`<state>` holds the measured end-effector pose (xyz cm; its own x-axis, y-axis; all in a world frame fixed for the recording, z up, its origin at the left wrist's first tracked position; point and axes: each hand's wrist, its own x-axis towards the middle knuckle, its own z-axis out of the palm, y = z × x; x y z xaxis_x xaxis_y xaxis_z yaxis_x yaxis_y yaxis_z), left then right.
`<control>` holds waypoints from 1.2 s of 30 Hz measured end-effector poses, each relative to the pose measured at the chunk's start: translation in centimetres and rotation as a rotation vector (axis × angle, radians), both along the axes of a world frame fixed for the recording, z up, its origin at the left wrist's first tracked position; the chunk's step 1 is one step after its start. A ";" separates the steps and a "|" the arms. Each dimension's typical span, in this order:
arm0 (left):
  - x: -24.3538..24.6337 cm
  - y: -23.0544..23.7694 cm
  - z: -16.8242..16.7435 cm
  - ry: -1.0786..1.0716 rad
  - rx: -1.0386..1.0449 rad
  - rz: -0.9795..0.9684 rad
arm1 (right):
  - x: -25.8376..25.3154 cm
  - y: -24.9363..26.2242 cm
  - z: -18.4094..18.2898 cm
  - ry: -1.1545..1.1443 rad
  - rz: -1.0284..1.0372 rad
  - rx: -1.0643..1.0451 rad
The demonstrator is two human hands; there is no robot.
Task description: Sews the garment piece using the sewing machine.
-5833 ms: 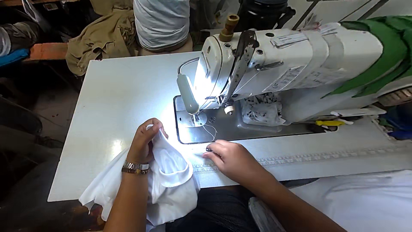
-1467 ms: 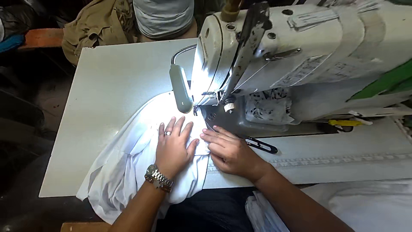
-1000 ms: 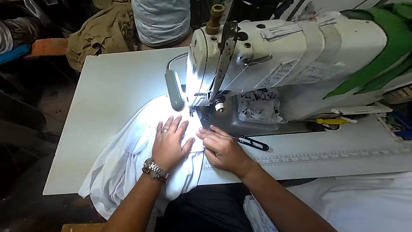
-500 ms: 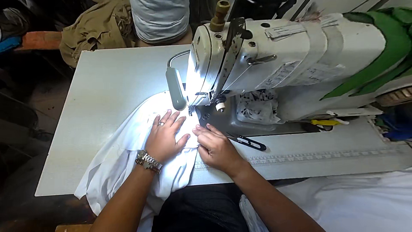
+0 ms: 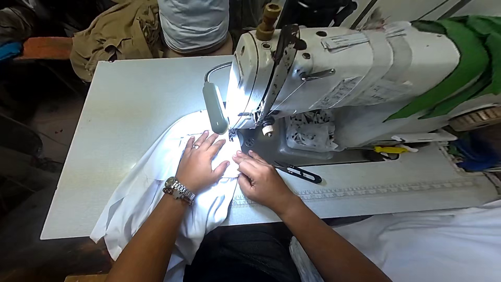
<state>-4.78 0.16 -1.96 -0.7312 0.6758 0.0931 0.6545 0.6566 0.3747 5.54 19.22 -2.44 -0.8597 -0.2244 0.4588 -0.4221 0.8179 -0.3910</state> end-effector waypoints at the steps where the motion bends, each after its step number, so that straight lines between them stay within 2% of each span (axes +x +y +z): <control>1: 0.0 0.0 0.2 -0.006 -0.004 -0.001 | 0.0 0.1 0.3 -0.047 0.001 -0.052; 5: 0.3 0.0 0.2 0.019 0.017 0.001 | -1.6 0.2 1.7 -0.091 -0.127 -0.276; 7: 0.3 0.0 0.1 0.038 0.019 0.001 | -3.0 -0.2 2.2 -0.092 -0.208 -0.271; 11: 0.4 0.0 0.6 0.020 0.036 -0.004 | -5.6 -1.2 2.8 -0.250 -0.321 -0.196; 14: 0.6 0.2 0.3 0.068 0.093 -0.022 | -6.3 -1.6 2.8 -0.255 -0.368 -0.188; 20: 0.9 0.3 -0.4 0.104 0.140 -0.041 | -6.5 -1.3 3.1 -0.310 -0.344 -0.024; 24: 1.1 0.2 0.0 0.087 0.132 -0.047 | -5.3 0.1 3.2 -0.342 -0.226 0.043; 31: 1.2 0.4 0.0 0.094 0.132 -0.031 | -3.6 1.1 3.9 -0.324 -0.165 0.040; 36: 1.2 0.6 0.2 0.062 0.105 -0.005 | -4.2 0.7 3.5 -0.268 -0.214 -0.099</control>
